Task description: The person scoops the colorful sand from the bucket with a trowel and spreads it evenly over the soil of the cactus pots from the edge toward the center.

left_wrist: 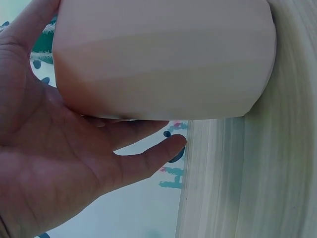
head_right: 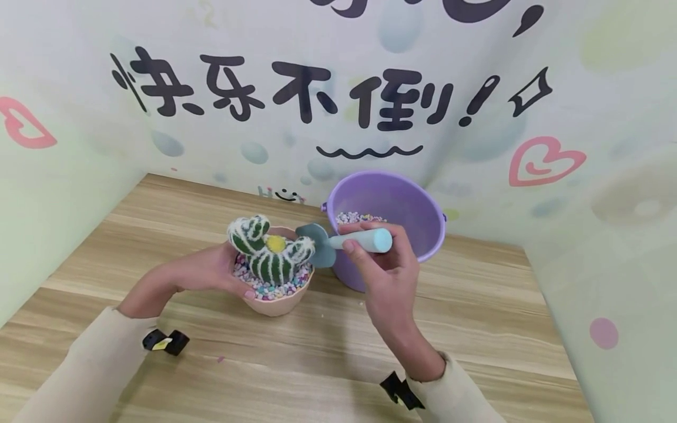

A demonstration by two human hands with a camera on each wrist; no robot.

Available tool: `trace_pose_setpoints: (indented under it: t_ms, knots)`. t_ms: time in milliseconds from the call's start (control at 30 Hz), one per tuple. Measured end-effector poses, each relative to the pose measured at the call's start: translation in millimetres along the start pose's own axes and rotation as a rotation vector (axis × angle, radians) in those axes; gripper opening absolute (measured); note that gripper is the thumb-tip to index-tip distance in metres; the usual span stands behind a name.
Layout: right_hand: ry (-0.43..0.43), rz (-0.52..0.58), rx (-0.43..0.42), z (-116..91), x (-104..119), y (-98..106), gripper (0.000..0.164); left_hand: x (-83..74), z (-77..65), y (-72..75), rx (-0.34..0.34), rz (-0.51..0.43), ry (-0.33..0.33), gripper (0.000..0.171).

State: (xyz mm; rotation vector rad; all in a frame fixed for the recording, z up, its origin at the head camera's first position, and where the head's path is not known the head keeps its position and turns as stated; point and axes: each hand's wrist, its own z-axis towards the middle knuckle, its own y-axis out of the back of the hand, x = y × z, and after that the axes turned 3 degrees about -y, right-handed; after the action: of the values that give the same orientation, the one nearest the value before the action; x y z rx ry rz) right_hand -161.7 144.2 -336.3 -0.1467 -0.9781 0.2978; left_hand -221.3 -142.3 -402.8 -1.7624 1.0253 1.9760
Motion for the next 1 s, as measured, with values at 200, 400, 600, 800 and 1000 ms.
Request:
trace_pose_setpoints:
  t_ms: [200,400,600,800,1000]
  knots:
    - [0.005,0.04,-0.007,2.8,1.3,3.1,0.024,1.2,0.9,-0.7,0.01,-0.043,-0.008,0.103]
    - [-0.028,0.123,-0.102,14.9,8.8,12.2,0.023,1.9,-3.5,-6.3,-0.035,-0.011,0.032,0.098]
    - [-0.065,0.141,-0.223,28.4,19.9,28.2,0.027,-0.1,-14.1,-17.6,-0.138,0.116,-0.022,0.091]
    - [-0.106,0.229,-0.297,41.3,30.2,44.3,0.027,-0.7,-23.5,-36.3,-0.284,0.216,-0.027,0.1]
    - [-0.162,0.242,-0.383,58.3,38.6,58.4,0.029,-4.1,-26.2,-61.0,-0.439,0.252,0.112,0.114]
